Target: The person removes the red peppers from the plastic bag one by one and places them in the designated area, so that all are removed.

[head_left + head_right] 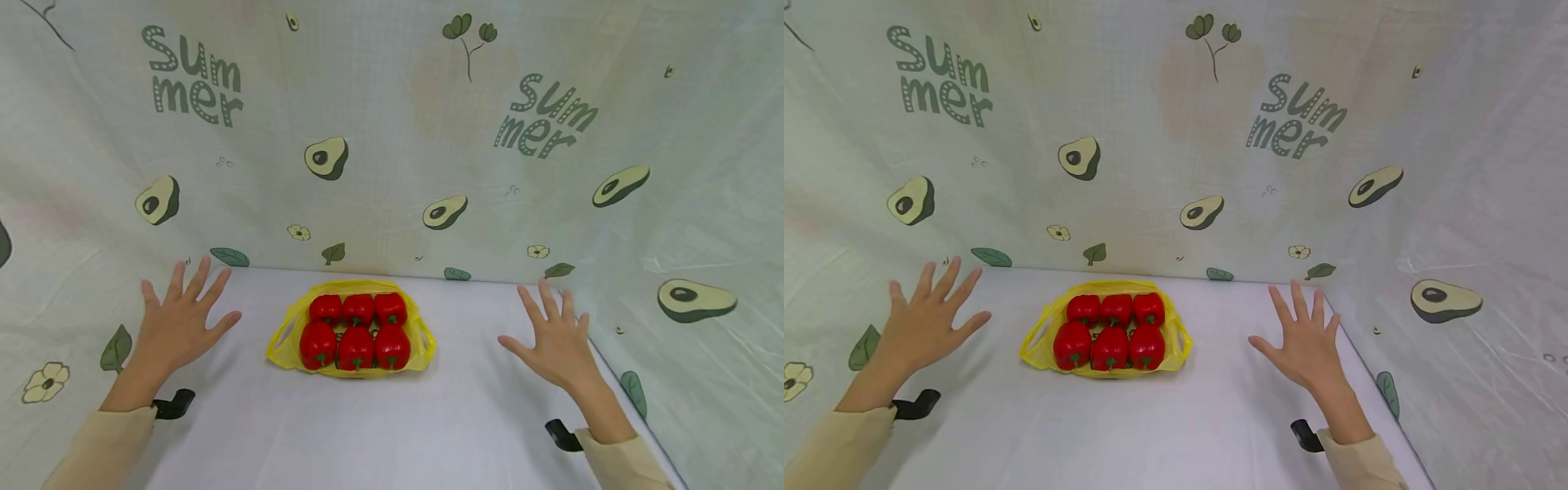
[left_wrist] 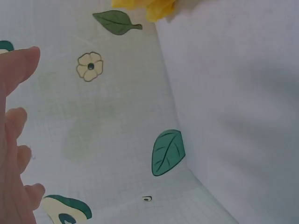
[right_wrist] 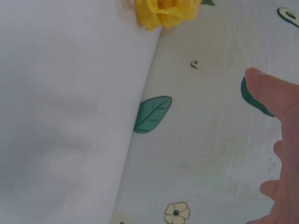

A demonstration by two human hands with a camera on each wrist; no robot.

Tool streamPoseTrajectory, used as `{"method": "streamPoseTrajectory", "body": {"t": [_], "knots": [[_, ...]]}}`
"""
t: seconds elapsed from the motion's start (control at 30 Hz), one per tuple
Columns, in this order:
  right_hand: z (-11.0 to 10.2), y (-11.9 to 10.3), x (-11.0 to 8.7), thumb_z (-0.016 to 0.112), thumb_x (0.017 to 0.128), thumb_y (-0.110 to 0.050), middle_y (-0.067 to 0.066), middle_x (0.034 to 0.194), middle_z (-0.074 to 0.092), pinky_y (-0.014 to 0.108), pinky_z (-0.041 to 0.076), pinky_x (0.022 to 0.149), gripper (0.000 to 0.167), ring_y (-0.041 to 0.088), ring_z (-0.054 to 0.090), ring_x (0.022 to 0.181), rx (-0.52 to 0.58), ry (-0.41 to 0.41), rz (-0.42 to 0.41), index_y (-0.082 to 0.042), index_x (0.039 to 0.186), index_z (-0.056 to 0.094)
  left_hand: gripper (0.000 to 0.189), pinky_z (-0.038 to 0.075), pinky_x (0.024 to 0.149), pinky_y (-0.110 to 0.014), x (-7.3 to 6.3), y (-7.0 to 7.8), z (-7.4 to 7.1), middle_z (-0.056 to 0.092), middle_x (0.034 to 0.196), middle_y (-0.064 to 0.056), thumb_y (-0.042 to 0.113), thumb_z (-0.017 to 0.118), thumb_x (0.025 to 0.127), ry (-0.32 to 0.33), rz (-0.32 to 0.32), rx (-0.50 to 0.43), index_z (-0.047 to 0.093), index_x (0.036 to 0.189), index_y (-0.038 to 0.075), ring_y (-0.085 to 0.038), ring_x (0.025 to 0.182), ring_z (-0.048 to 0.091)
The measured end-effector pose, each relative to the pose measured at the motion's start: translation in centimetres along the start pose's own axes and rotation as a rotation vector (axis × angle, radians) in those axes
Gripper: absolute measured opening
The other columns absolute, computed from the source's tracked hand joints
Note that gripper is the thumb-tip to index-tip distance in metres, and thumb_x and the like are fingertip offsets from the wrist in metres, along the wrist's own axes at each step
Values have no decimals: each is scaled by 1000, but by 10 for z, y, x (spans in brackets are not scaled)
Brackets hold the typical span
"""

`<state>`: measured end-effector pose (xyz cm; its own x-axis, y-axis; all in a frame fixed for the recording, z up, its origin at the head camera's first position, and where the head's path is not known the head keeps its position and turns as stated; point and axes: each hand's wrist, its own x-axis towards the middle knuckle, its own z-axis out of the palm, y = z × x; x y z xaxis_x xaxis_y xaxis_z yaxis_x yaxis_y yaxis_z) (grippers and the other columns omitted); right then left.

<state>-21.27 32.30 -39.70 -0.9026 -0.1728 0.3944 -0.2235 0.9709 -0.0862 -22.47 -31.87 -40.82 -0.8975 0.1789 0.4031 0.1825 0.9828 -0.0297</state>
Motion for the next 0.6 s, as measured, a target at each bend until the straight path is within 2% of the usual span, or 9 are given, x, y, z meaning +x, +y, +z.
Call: {"method": "streamPoseTrajectory", "body": {"t": [0.23,0.37,0.5,0.6], "knots": [[-1,-12,9,80,87,-58,25,175,14,93,18,106,109,64,9,155,32,15,-23,-21,171,20,93,16,113,-89,3,10,1,11,176,-24,52,67,100,30,9,-147,16,172,21,-60,154,17],[-2,-18,13,82,87,-54,27,174,17,89,24,109,109,67,14,152,34,33,-39,-18,171,23,91,28,109,-86,5,18,1,11,175,-25,51,66,102,18,3,-251,16,172,20,-61,152,24],[-2,-24,18,82,87,-52,25,174,18,86,28,111,107,65,18,152,40,32,-38,-18,170,25,91,34,103,-87,9,25,3,6,176,-24,53,65,103,-26,-17,-346,14,172,21,-61,151,26],[-3,-29,22,82,88,-51,24,175,18,85,31,109,106,63,19,153,52,22,-38,-18,170,25,91,33,102,-88,11,28,8,4,177,-22,53,65,103,-58,-25,-409,14,172,22,-63,150,27]]}}
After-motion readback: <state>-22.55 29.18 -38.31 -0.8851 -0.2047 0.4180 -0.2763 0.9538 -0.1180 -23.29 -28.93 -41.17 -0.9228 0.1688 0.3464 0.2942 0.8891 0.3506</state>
